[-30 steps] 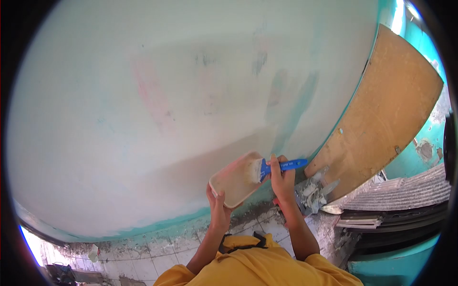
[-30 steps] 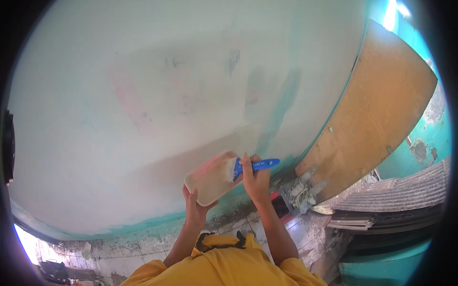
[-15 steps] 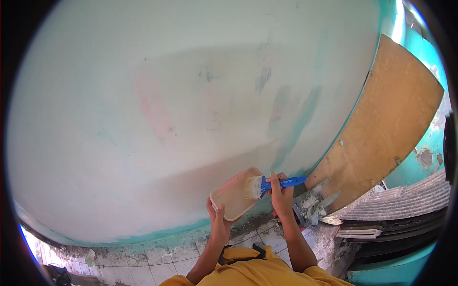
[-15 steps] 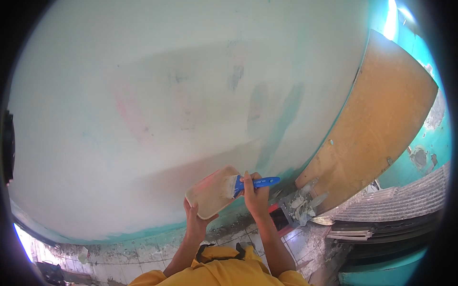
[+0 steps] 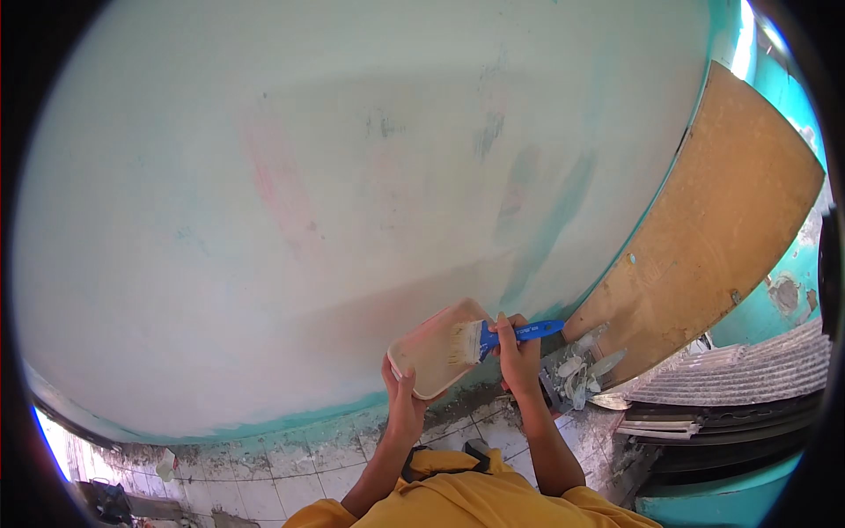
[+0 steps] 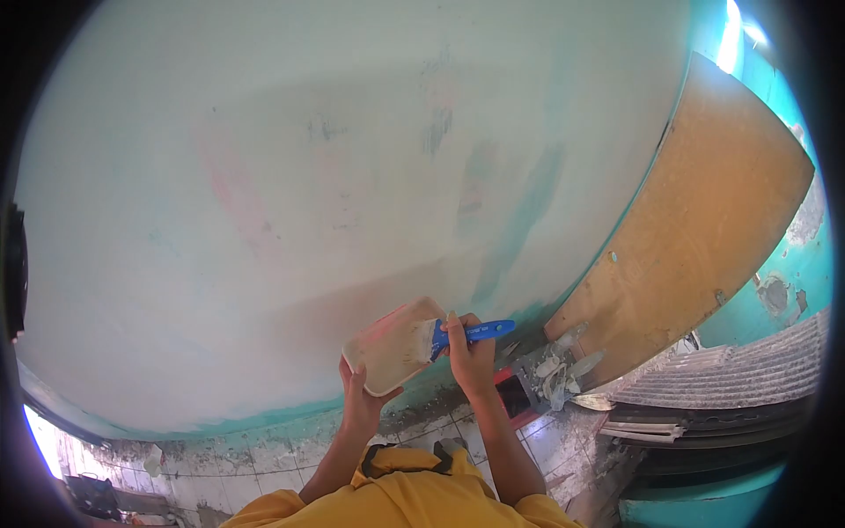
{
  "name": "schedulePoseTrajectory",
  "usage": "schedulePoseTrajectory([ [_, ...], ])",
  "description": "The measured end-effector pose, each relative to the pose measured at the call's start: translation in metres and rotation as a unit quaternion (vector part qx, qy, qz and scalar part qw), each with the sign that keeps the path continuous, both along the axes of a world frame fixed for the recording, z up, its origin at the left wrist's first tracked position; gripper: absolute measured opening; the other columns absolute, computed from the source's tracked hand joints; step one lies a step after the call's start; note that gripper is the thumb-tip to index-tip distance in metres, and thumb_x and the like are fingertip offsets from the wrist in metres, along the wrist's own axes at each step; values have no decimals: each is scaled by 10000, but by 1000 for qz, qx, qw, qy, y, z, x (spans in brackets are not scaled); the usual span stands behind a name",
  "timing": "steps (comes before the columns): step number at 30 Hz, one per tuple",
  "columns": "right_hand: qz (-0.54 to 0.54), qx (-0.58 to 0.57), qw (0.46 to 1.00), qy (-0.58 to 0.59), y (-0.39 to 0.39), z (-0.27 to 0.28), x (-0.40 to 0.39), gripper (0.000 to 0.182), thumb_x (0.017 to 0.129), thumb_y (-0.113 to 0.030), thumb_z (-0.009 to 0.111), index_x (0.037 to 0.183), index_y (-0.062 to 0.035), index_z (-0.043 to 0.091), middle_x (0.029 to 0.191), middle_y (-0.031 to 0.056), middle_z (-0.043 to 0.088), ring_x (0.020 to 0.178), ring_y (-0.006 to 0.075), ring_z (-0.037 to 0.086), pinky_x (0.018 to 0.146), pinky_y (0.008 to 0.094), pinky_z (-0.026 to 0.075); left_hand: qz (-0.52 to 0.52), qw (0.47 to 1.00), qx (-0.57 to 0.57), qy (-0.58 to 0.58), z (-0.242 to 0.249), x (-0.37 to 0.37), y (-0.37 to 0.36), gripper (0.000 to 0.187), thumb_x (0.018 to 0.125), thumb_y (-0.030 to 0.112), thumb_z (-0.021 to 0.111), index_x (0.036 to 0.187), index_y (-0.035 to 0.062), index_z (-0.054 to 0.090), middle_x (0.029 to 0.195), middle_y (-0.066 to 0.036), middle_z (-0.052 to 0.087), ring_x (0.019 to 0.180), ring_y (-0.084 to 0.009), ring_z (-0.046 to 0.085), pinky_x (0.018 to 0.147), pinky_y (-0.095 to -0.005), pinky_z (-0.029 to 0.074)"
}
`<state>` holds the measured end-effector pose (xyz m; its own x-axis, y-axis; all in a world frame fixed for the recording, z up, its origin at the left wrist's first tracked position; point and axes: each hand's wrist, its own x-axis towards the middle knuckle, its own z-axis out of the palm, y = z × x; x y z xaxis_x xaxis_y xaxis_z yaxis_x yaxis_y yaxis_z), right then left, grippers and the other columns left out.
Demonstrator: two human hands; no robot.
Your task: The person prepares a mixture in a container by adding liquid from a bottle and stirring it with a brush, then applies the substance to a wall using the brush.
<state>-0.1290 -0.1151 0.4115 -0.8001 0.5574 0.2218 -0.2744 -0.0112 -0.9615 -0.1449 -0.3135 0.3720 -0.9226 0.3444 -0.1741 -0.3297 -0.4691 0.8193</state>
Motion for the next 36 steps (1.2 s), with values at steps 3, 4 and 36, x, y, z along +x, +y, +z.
schedulePoseTrajectory([
  [3, -5, -5, 1000, -14, -3, 5, 0, 269, 1042, -215, 582, 835, -44, 601, 780, 24, 646, 576, 43, 487, 535, 214, 410, 1, 1000, 2, -4, 1, 2, 0, 739, 973, 545, 536, 1541, 291, 139, 1534, -87, 329, 1337, -328, 487, 911, -523, 547],
  [4, -2, -10, 1000, -6, -2, 2, -1, 267, 1042, -212, 582, 837, -43, 600, 779, 24, 647, 579, 43, 493, 535, 214, 410, 3, 1000, 3, -7, 1, 4, -1, 735, 975, 541, 536, 1541, 291, 140, 1534, -87, 328, 1337, -329, 486, 910, -523, 547],
  [36, -43, -54, 997, 34, -8, 14, -12, 263, 1045, -232, 578, 867, -40, 604, 786, 27, 636, 596, 74, 521, 565, 239, 424, 16, 1000, 20, 17, 3, -10, -5, 727, 972, 522, 553, 1529, 274, 157, 1516, -91, 353, 1309, -326, 519, 880, -503, 570],
])
